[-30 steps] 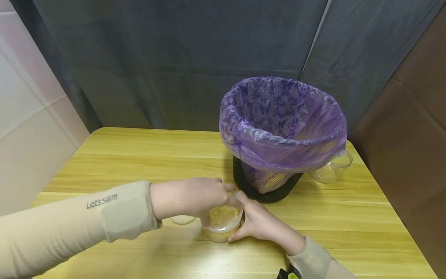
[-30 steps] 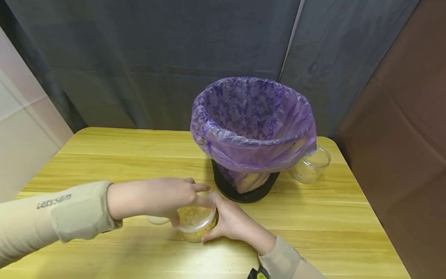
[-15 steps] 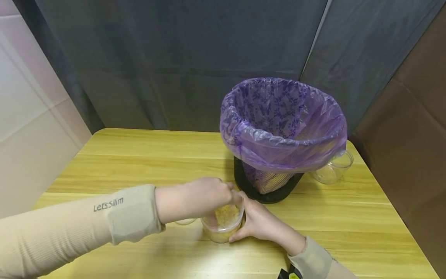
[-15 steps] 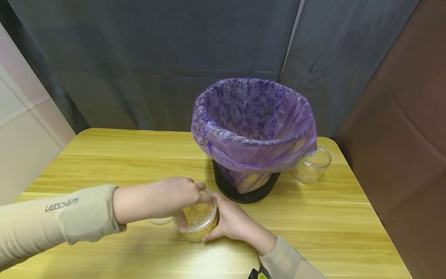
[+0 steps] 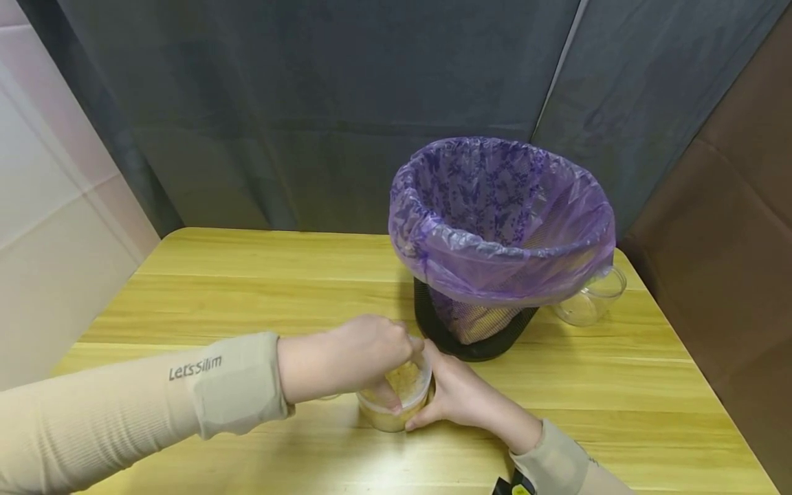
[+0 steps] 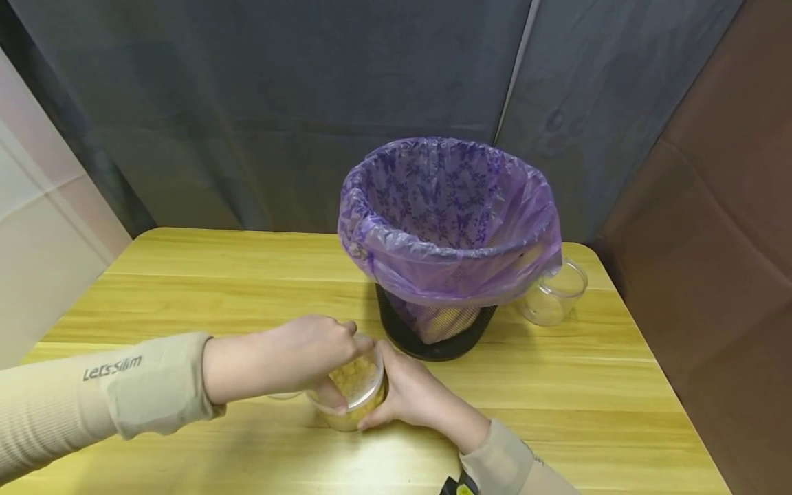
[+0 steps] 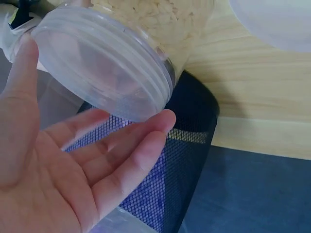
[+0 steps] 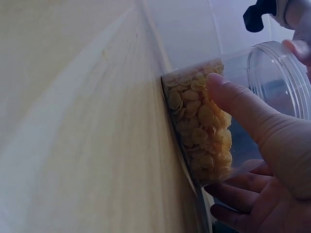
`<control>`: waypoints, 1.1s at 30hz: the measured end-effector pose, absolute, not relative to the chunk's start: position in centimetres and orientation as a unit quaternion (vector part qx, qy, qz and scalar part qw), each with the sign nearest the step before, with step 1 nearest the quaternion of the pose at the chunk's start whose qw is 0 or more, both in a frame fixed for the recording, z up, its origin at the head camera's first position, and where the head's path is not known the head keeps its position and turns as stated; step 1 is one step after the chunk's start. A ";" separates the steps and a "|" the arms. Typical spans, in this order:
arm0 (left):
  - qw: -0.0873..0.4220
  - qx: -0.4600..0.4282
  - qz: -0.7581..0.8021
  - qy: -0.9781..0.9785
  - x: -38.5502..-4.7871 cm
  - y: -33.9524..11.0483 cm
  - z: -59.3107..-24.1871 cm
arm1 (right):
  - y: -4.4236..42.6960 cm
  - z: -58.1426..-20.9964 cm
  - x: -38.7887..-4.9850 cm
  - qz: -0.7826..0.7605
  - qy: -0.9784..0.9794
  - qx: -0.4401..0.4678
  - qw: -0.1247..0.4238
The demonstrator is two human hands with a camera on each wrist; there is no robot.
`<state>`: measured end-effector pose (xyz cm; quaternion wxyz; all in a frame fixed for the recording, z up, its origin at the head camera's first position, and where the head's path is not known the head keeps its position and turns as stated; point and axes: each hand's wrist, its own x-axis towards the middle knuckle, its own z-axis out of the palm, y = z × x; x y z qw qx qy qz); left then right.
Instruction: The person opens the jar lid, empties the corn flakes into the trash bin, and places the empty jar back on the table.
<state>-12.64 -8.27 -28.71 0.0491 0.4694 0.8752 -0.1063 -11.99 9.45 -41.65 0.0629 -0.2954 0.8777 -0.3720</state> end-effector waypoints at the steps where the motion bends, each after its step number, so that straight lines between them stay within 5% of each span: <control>1: 0.044 0.467 -0.104 0.877 -12.6 -8.3 -28.7 | 9.5 -41.7 -12.0 -0.372 0.878 -0.296 0.061; 17: -0.027 0.428 -0.195 0.882 -12.0 -9.2 -28.5 | 9.5 -41.7 -12.2 -0.370 0.877 -0.297 0.072; 28: 0.104 0.496 -0.181 0.843 -12.5 -9.1 -26.7 | 9.5 -41.8 -12.2 -0.362 0.882 -0.292 0.079; 33: 0.119 0.504 -0.225 0.825 -12.4 -9.0 -27.1 | 9.5 -41.7 -12.1 -0.363 0.882 -0.291 0.077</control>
